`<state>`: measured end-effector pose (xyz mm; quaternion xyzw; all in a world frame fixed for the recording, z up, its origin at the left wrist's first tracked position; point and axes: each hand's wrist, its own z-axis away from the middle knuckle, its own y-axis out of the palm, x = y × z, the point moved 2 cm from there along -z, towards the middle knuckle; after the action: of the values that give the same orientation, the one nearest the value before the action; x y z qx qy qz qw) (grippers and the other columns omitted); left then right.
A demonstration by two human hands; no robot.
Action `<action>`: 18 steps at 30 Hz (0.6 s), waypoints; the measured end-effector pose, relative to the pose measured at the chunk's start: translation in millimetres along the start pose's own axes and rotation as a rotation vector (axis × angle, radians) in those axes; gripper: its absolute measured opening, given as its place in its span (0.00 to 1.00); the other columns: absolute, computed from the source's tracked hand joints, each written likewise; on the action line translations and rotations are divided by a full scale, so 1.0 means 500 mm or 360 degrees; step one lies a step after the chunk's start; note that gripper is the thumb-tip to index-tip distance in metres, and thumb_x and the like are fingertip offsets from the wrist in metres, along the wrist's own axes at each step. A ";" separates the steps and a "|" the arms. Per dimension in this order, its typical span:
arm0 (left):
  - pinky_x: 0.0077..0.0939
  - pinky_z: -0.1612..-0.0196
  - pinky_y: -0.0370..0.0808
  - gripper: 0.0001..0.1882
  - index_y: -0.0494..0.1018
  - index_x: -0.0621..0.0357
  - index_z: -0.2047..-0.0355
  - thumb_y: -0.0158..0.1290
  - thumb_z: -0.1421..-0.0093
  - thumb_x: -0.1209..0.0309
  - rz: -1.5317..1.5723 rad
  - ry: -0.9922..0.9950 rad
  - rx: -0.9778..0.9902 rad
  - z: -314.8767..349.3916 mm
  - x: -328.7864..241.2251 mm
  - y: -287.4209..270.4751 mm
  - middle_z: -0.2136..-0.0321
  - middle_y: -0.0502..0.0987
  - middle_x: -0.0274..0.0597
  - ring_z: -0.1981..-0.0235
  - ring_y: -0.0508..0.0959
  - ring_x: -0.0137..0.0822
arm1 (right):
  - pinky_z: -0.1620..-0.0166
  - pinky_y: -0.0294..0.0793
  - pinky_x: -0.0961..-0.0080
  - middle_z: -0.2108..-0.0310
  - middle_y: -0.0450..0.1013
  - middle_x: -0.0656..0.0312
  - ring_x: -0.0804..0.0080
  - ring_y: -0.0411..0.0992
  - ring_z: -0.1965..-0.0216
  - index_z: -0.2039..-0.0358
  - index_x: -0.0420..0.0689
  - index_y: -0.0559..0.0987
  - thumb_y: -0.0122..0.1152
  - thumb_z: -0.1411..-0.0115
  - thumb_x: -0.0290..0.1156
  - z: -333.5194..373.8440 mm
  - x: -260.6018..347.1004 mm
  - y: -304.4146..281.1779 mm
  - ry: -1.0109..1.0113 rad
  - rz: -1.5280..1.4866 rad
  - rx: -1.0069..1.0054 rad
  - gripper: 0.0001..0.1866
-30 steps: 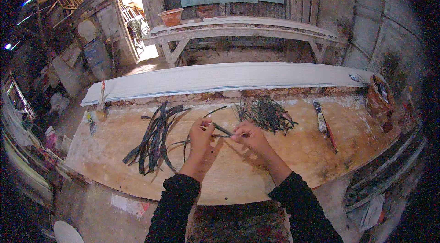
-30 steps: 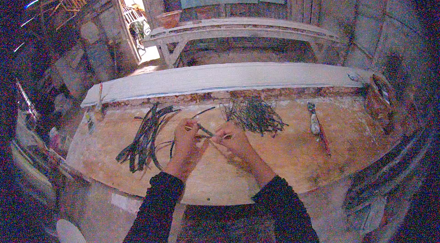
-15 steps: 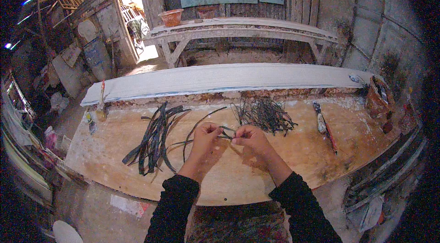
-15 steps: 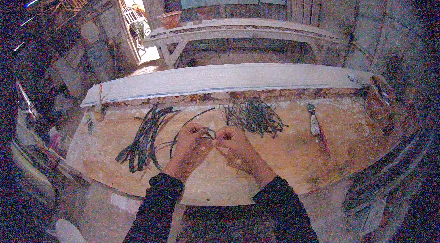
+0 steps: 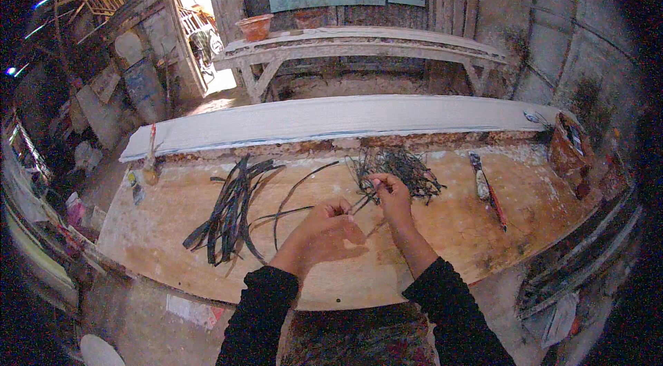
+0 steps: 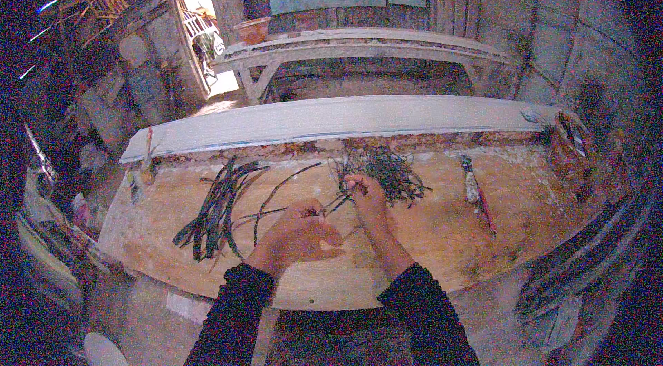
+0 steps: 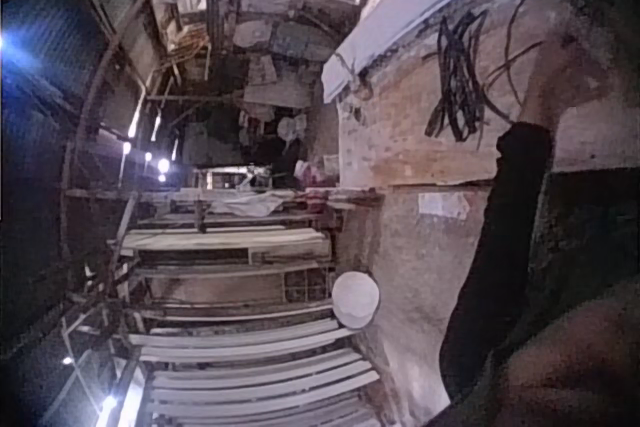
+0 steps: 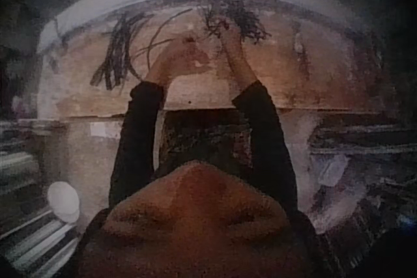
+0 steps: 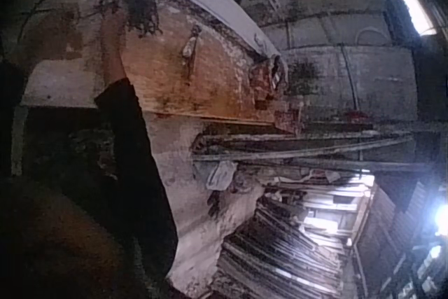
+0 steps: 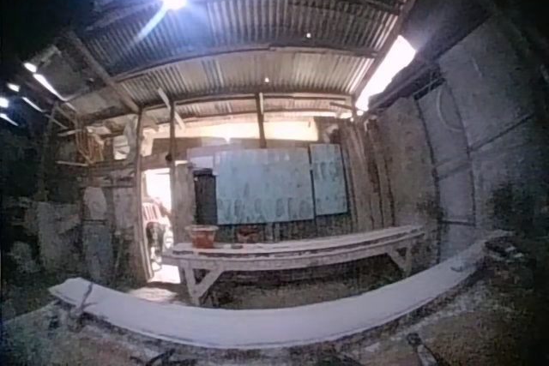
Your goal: The person separates the inner copper wires from black rubber cable sheathing by hand. They repeatedly pull the wires apart and place the separated pieces on the workbench.
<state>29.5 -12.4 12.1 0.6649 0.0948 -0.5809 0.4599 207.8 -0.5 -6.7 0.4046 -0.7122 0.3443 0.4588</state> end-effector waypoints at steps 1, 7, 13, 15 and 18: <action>0.20 0.75 0.68 0.07 0.68 0.56 0.75 0.57 0.47 0.72 -0.0112 0.0113 -0.0032 -0.016 0.007 -0.027 0.78 0.72 0.30 0.79 0.71 0.23 | 0.58 0.68 0.75 0.65 0.74 0.62 0.72 0.69 0.64 0.66 0.45 0.80 0.60 0.46 0.32 0.004 0.018 0.000 0.0049 0.0025 0.0013 0.08; 0.20 0.78 0.69 0.06 0.68 0.55 0.75 0.55 0.46 0.72 -0.0273 0.0314 -0.0660 -0.045 0.018 -0.102 0.82 0.68 0.32 0.83 0.69 0.25 | 0.60 0.67 0.76 0.67 0.68 0.63 0.72 0.67 0.64 0.69 0.44 0.80 0.63 0.49 0.30 -0.004 -0.014 0.000 -0.0160 0.0266 0.0079 0.07; 0.21 0.84 0.67 0.04 0.69 0.57 0.74 0.53 0.45 0.74 0.0029 0.0299 -0.1055 -0.010 -0.038 -0.044 0.84 0.67 0.33 0.86 0.68 0.26 | 0.59 0.68 0.77 0.62 0.65 0.65 0.74 0.65 0.58 0.71 0.42 0.79 0.64 0.49 0.29 0.055 0.047 0.031 -0.0045 -0.0085 0.0902 0.06; 0.21 0.85 0.66 0.03 0.69 0.58 0.73 0.52 0.45 0.74 0.0104 0.0357 -0.1056 -0.004 -0.040 -0.047 0.83 0.68 0.34 0.86 0.68 0.26 | 0.58 0.68 0.77 0.59 0.65 0.64 0.74 0.65 0.56 0.70 0.42 0.78 0.63 0.48 0.30 0.083 0.091 0.044 0.0286 -0.0281 0.1182 0.07; 0.21 0.86 0.66 0.03 0.70 0.59 0.73 0.52 0.44 0.74 -0.0077 0.0409 -0.0954 -0.019 -0.022 -0.096 0.82 0.71 0.35 0.87 0.68 0.26 | 0.57 0.68 0.77 0.57 0.65 0.64 0.74 0.65 0.55 0.70 0.42 0.78 0.62 0.47 0.32 0.117 0.137 0.048 0.0704 -0.0589 0.1228 0.08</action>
<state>0.9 25.8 -3.2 0.5655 0.3346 -0.4491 0.6055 147.4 -58.4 34.3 0.5823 -0.3338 0.5738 0.4693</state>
